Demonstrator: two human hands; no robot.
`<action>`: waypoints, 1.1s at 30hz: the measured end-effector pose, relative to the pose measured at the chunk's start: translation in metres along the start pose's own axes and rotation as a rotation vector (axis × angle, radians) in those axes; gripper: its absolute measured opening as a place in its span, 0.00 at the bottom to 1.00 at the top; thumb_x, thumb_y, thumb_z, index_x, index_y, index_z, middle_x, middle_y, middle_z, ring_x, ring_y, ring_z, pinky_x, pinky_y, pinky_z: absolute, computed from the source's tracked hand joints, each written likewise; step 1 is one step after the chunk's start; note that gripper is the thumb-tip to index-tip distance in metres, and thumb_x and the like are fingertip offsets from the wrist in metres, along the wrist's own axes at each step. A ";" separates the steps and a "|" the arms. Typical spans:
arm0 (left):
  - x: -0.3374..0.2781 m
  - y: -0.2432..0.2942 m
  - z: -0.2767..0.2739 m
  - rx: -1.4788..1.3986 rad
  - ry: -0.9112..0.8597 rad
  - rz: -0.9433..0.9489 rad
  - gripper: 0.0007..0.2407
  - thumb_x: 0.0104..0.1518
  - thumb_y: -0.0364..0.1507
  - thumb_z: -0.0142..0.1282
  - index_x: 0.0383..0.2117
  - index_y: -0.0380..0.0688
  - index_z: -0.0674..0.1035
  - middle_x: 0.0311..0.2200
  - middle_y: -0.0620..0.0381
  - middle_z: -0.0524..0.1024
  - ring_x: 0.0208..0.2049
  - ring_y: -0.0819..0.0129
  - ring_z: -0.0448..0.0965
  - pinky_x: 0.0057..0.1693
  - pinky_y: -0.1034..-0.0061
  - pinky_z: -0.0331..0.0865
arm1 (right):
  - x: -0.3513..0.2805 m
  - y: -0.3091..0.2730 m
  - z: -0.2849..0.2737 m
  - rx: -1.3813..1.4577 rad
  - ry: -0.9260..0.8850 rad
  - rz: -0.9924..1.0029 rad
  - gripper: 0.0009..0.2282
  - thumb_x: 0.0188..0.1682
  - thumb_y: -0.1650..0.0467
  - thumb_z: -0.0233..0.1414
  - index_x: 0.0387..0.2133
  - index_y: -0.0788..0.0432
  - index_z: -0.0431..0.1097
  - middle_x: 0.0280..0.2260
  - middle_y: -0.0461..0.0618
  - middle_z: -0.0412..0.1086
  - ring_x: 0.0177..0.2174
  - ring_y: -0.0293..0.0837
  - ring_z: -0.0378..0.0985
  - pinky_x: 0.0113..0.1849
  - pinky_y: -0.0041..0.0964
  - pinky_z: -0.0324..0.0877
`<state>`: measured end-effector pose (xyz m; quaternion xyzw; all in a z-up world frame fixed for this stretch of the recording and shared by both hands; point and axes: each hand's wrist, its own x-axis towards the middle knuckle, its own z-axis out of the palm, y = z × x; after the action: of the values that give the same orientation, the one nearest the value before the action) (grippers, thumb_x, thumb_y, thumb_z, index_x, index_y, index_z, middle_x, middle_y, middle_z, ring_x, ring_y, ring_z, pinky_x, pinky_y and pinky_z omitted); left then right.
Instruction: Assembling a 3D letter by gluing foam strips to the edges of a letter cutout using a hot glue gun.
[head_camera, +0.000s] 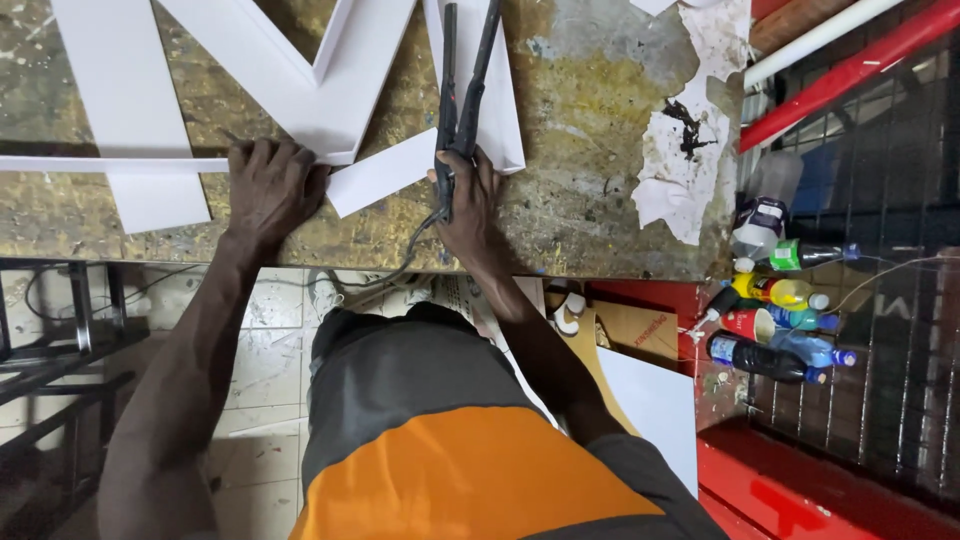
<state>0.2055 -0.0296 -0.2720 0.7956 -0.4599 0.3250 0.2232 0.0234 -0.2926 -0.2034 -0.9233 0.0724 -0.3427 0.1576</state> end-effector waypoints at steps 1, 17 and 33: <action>0.002 0.000 -0.002 -0.001 0.001 -0.001 0.15 0.59 0.30 0.78 0.46 0.49 0.81 0.33 0.55 0.79 0.38 0.50 0.83 0.52 0.52 0.70 | -0.001 0.000 0.004 -0.002 -0.001 -0.001 0.15 0.65 0.60 0.57 0.63 0.44 0.68 0.53 0.54 0.74 0.57 0.57 0.78 0.48 0.49 0.64; 0.040 0.031 -0.006 -0.020 -0.073 -0.048 0.13 0.58 0.29 0.76 0.46 0.47 0.85 0.42 0.53 0.85 0.52 0.49 0.86 0.57 0.54 0.72 | 0.014 -0.013 0.006 0.182 0.149 0.067 0.15 0.64 0.69 0.59 0.62 0.52 0.70 0.54 0.59 0.74 0.57 0.62 0.79 0.53 0.48 0.75; 0.048 0.031 0.014 0.002 -0.360 -0.038 0.08 0.59 0.38 0.67 0.34 0.52 0.80 0.31 0.57 0.84 0.35 0.56 0.90 0.44 0.67 0.79 | 0.022 0.024 0.031 0.159 0.099 0.033 0.15 0.63 0.66 0.59 0.61 0.53 0.71 0.45 0.53 0.80 0.44 0.59 0.88 0.40 0.45 0.84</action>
<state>0.2006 -0.0815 -0.2453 0.8497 -0.4770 0.1736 0.1425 0.0600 -0.3126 -0.2203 -0.8884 0.0677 -0.3902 0.2322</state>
